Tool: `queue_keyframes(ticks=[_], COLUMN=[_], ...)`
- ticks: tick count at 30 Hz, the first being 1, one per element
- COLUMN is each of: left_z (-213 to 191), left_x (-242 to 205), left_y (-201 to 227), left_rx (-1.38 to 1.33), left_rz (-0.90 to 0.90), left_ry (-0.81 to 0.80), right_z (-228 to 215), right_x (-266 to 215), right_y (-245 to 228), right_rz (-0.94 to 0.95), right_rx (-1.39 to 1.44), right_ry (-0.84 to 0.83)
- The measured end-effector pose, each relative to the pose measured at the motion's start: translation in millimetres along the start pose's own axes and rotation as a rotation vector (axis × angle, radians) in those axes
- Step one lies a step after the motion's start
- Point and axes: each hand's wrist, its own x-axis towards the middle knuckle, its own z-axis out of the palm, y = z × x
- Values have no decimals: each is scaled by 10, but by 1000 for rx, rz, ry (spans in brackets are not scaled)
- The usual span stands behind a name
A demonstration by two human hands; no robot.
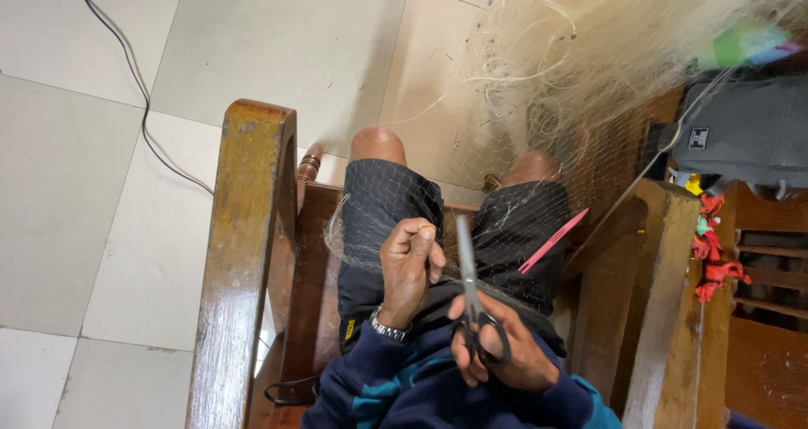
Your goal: A person uses a pink shuttle needle to repair or weave the mesh of a large fishing net while seated.
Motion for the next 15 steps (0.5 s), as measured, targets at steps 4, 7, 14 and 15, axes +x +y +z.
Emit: queue_keyframes(ticks=[4, 7, 14, 15], left_z=[-4, 10, -63, -53], left_x=[-4, 3, 52, 64], left_y=[74, 141, -16, 0], left_rx=[35, 92, -29, -29], left_rz=[-59, -80, 7, 21], left_ry=[8, -51, -297, -336], right_z=[6, -154, -189, -182], right_x=[-92, -65, 537, 589], right_y=[-316, -426, -782, -807], right_rz=[-183, -338, -549, -519], right_rx=[-300, -521, -949, -1058], right_ry=[8, 224, 196, 184])
